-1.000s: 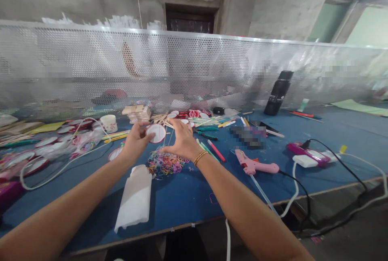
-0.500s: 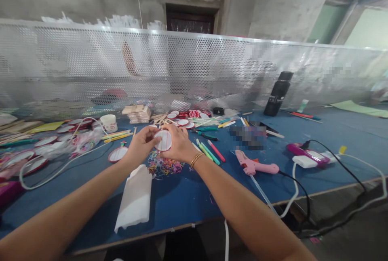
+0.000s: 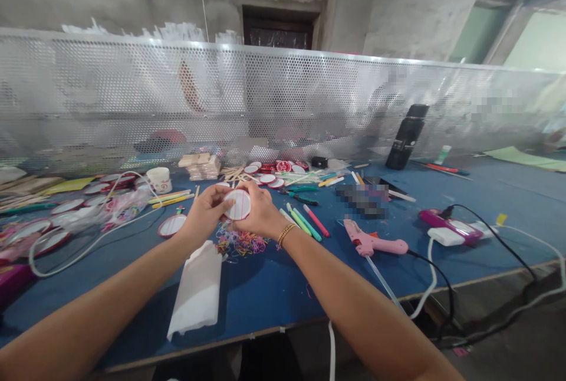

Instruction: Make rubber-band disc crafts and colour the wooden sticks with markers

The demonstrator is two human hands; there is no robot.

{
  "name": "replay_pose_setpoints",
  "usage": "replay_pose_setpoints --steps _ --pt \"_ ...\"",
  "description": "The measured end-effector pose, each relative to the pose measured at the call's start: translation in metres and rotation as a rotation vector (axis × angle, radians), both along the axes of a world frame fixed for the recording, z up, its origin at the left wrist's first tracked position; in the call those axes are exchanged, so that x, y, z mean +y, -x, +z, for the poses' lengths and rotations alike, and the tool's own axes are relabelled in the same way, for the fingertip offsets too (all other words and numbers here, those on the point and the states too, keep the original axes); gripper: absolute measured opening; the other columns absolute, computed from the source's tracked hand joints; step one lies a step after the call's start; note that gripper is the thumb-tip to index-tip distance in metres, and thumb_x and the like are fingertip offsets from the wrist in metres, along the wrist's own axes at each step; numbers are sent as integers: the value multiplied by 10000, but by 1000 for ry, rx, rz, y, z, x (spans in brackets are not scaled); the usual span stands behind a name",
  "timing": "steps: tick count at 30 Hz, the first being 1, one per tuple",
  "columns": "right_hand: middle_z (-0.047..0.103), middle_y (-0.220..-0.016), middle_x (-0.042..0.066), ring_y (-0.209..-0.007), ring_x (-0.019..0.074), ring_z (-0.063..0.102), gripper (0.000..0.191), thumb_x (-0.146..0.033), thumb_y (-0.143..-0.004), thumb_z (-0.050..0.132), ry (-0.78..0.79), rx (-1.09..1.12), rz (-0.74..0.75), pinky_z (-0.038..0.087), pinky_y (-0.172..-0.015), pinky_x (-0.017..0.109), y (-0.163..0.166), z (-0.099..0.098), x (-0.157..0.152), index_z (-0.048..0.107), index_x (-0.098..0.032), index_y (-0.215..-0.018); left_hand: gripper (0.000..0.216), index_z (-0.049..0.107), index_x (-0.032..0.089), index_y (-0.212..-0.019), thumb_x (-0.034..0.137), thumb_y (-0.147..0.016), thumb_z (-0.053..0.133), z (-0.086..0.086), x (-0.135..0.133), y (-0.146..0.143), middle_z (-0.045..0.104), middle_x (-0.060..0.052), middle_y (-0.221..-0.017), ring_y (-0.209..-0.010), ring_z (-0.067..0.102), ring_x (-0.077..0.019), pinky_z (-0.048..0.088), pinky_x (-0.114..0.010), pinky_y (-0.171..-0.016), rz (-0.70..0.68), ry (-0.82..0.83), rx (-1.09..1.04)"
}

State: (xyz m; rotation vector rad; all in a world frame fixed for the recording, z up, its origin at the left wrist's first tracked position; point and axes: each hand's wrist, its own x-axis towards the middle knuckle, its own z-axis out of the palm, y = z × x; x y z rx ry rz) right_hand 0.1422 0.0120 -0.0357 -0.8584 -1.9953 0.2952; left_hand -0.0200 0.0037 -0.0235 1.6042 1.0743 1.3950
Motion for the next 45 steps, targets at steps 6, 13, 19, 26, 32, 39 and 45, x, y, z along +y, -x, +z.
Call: replay_pose_setpoints --steps 6,13,19,26,32,39,45 --pt "533 -1263 122 -1100 264 580 930 -383 -513 887 68 186 128 471 -960 424 0 -5 5 373 -213 -1269 251 574 165 -943 206 -715 671 6 -5 -3 577 30 -699 -517 501 -86 425 -206 -451 11 -8 -52" --pt "585 -1141 86 -1010 234 599 820 -397 -542 876 88 258 142 495 -917 407 5 -8 5 424 -201 -1198 240 563 170 -948 196 -729 659 5 -5 -3 590 20 -721 -567 519 -96 432 -207 -483 29 -7 -77" --pt "597 -1148 85 -1018 238 605 852 -376 -513 888 134 282 166 497 -921 401 6 -8 2 428 -200 -1209 252 563 178 -955 226 -727 660 5 -6 -3 577 16 -735 -562 501 -102 423 -222 -478 40 -41 -30" --pt "604 -1214 114 -1084 253 598 811 -402 -545 874 154 328 167 484 -978 419 9 -19 16 486 -186 -1224 279 549 191 -966 254 -723 668 7 -4 -1 594 7 -772 -597 527 -107 432 -220 -498 62 -38 -34" --pt "665 -1134 59 -1018 210 637 622 -379 -576 847 408 617 378 525 -947 392 20 -22 19 575 -211 -1109 273 540 188 -967 262 -733 659 7 -3 0 617 -4 -811 -610 541 -110 436 -218 -497 88 6 -99" --pt "682 -884 14 -782 159 649 471 -376 -534 873 784 871 400 578 -722 347 14 -14 12 602 -194 -874 246 522 197 -981 242 -768 637 7 -1 1 600 11 -799 -578 518 -93 426 -208 -490 99 -19 -106" --pt "604 -627 -32 -540 110 533 394 -570 -707 717 698 874 279 442 -488 234 9 -11 13 586 -204 -774 223 563 185 -977 200 -767 637 3 3 5 602 0 -813 -565 526 -102 443 -219 -475 108 -51 18"
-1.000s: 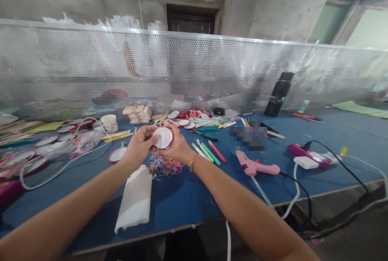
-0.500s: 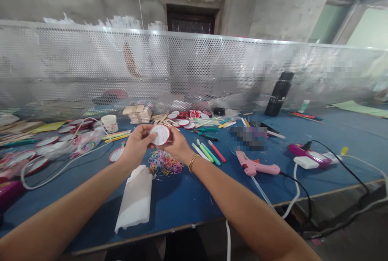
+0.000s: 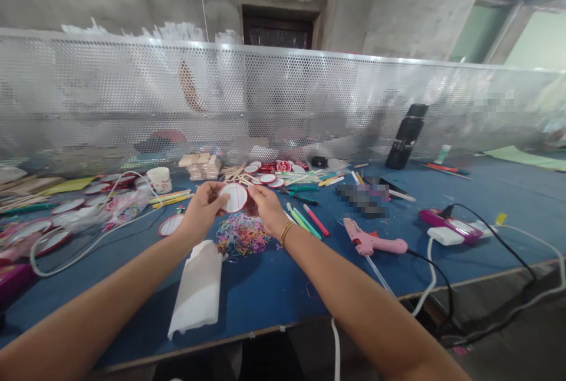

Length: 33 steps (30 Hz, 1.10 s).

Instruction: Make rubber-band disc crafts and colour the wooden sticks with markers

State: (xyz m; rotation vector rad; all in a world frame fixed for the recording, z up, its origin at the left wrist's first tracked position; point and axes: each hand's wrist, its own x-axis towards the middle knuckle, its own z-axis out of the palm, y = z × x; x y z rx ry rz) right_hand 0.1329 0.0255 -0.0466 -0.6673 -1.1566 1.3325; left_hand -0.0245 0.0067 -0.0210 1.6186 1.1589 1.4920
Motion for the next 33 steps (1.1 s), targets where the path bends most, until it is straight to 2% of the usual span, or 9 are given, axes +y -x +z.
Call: replay_pose_setpoints --steps 4,9,16,23,26,30,33 --pt "562 -536 -35 -459 106 498 428 -613 -751 654 -122 -133 -52 403 -447 236 -2 2 -3 564 -198 -694 234 587 179 -997 234 -774 630 -4 4 2 628 -32 -898 -648 576 -132 486 -236 -499 -9 0 19" --pt "563 -508 -38 -441 113 522 444 -633 -728 651 -73 -180 -105 433 -444 239 -3 0 1 556 -201 -693 241 636 190 -1010 317 -810 594 -5 8 6 640 -45 -931 -739 593 -160 515 -251 -540 -49 25 2" --pt "582 -499 -26 -448 129 543 427 -620 -758 623 -102 -234 -123 453 -451 247 -6 -1 5 551 -205 -688 308 664 178 -959 392 -738 680 0 6 7 586 2 -688 -592 517 -133 405 -216 -457 -22 54 29" --pt "584 -534 -24 -491 138 569 370 -548 -860 532 -117 -345 -129 467 -480 239 -7 -2 6 546 -205 -721 246 619 169 -807 333 -649 713 -4 11 9 575 28 -603 -530 496 -105 358 -207 -466 16 127 -39" --pt "610 -594 -12 -538 135 578 311 -441 -913 478 -189 -517 -175 457 -516 232 -11 -4 8 563 -200 -735 220 618 170 -794 316 -650 700 -4 12 10 568 34 -585 -506 473 -97 348 -210 -465 57 96 -54" --pt "670 -711 7 -642 130 576 163 -288 -869 582 -378 -958 -280 421 -619 233 -21 -4 11 663 -185 -772 220 624 170 -802 311 -649 697 -3 12 10 573 36 -603 -499 453 -89 345 -213 -466 107 78 -82" --pt "697 -794 20 -716 137 587 124 -275 -842 637 -422 -1148 -303 409 -674 241 -25 -4 12 722 -189 -817 221 621 174 -791 312 -641 706 -3 12 10 568 39 -597 -497 447 -88 339 -215 -468 120 83 -93"
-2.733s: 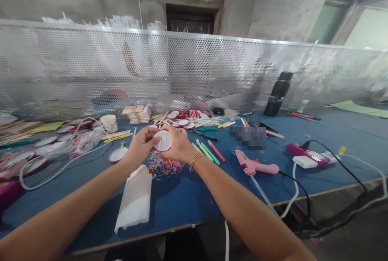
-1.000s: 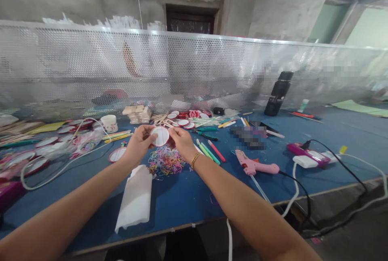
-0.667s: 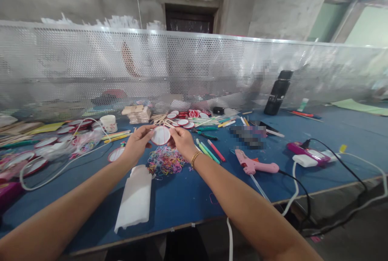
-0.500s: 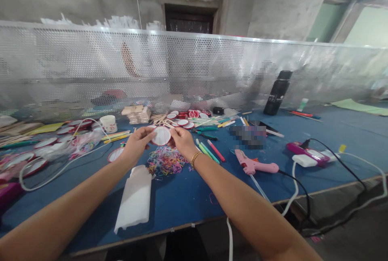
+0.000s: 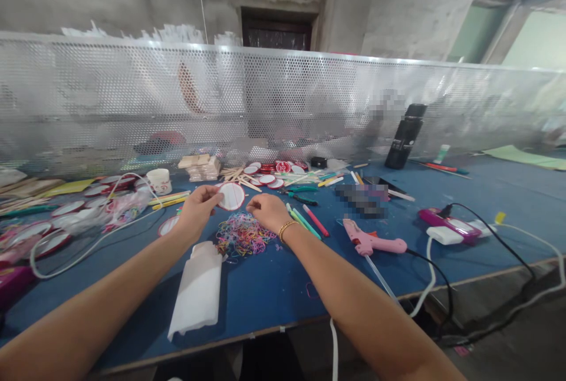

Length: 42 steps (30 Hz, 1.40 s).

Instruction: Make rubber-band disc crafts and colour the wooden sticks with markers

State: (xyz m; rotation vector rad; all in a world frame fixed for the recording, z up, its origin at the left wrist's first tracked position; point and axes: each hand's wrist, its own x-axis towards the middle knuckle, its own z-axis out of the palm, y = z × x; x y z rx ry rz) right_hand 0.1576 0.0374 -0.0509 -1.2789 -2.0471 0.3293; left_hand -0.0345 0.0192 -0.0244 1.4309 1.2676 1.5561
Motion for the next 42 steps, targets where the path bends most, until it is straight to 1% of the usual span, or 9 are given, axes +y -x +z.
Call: replay_pose_setpoints --steps 8,11,14,20,28,34,36,40,42 --pt "719 -926 70 -906 200 619 230 -375 -865 612 -7 -226 -8 422 -856 294 11 -9 -1 774 -217 -906 209 615 169 -774 305 -640 698 -4 1 -2 555 41 -588 -502 446 -88 345 -216 -473 -19 -14 -2" --pt "728 -936 74 -936 209 622 176 -307 -831 634 0 -257 -6 416 -891 296 15 -9 -3 773 -208 -872 195 609 168 -763 299 -644 690 -4 1 -2 544 44 -572 -495 442 -88 346 -216 -471 -17 -16 8" --pt "736 -922 64 -893 190 633 140 -258 -805 645 20 -215 2 432 -834 270 12 -5 -2 767 -202 -842 189 611 169 -767 299 -652 686 -3 1 -2 549 42 -575 -495 444 -88 351 -216 -473 -18 -19 14" --pt "729 -762 21 -695 141 616 191 -313 -841 624 104 37 36 404 -622 224 -1 3 1 766 -185 -840 191 613 175 -796 290 -665 691 -5 2 -1 567 36 -605 -513 451 -91 355 -211 -475 -5 -8 9" --pt "708 -679 19 -617 123 592 297 -389 -861 596 69 73 72 361 -559 218 -7 6 2 737 -164 -729 189 619 176 -803 292 -672 689 -5 2 -1 567 32 -615 -524 458 -93 352 -209 -477 -10 -5 17" --pt "744 -788 36 -594 120 659 355 -422 -923 494 200 201 113 430 -553 206 -5 5 1 699 -163 -793 189 616 181 -794 291 -664 698 -3 0 -2 563 36 -610 -523 456 -95 347 -214 -486 -2 7 3" --pt "743 -788 36 -622 126 667 333 -411 -922 503 171 170 96 439 -576 210 -7 7 1 704 -167 -816 189 618 181 -789 290 -661 705 -3 0 -2 558 38 -602 -520 453 -95 347 -217 -488 -2 4 2" --pt "748 -815 33 -742 153 663 174 -320 -845 624 25 -60 -13 434 -655 232 -18 15 -1 742 -192 -835 220 626 181 -793 310 -648 729 -3 0 -1 563 37 -603 -520 459 -96 354 -222 -494 -9 -1 0" --pt "758 -862 37 -788 166 668 139 -296 -812 652 40 -162 -37 435 -680 242 -23 19 -2 756 -206 -832 216 626 179 -792 307 -650 726 -3 0 -1 560 38 -601 -517 457 -95 356 -222 -492 -10 -2 3"
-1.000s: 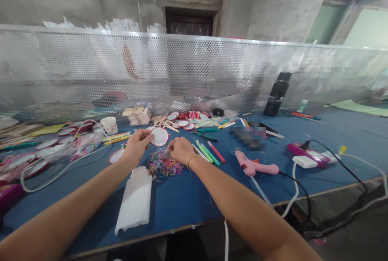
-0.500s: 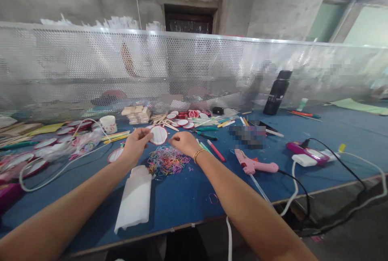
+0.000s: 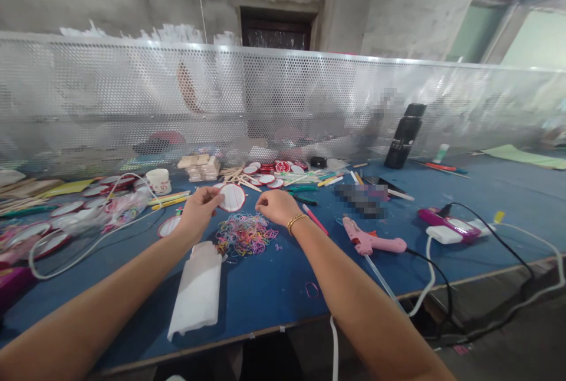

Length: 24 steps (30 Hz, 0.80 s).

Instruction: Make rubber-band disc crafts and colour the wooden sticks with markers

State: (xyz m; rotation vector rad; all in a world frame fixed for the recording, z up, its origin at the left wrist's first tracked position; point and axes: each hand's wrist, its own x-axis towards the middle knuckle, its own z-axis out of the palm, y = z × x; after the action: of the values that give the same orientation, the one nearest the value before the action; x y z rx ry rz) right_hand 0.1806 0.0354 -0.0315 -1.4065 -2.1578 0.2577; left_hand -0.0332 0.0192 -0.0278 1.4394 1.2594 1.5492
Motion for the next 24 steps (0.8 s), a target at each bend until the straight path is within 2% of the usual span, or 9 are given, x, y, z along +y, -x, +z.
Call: replay_pose_setpoints --steps 7,12,17,24 --pt "766 -841 34 -797 183 678 133 -194 -733 644 140 -162 46 449 -684 242 -2 2 -3 769 -226 -762 192 620 173 -786 303 -673 705 0 0 0 555 39 -585 -504 446 -92 352 -220 -481 -9 -11 27" --pt "745 -826 36 -750 146 652 100 -215 -755 648 139 77 124 452 -669 228 -1 -3 1 734 -179 -789 197 620 171 -794 299 -670 703 0 0 0 561 35 -598 -519 453 -94 356 -219 -490 -7 -5 15" --pt "723 -783 41 -724 134 638 137 -276 -764 682 252 353 254 471 -689 242 -1 -7 6 708 -150 -811 197 622 177 -789 301 -661 707 -2 2 1 565 31 -613 -527 459 -96 356 -220 -491 -10 -15 7" --pt "693 -734 34 -672 121 607 136 -276 -795 655 279 435 232 476 -679 252 2 -8 6 669 -147 -756 175 609 185 -811 298 -694 672 -2 2 2 580 19 -651 -543 476 -106 364 -226 -511 12 -7 18"
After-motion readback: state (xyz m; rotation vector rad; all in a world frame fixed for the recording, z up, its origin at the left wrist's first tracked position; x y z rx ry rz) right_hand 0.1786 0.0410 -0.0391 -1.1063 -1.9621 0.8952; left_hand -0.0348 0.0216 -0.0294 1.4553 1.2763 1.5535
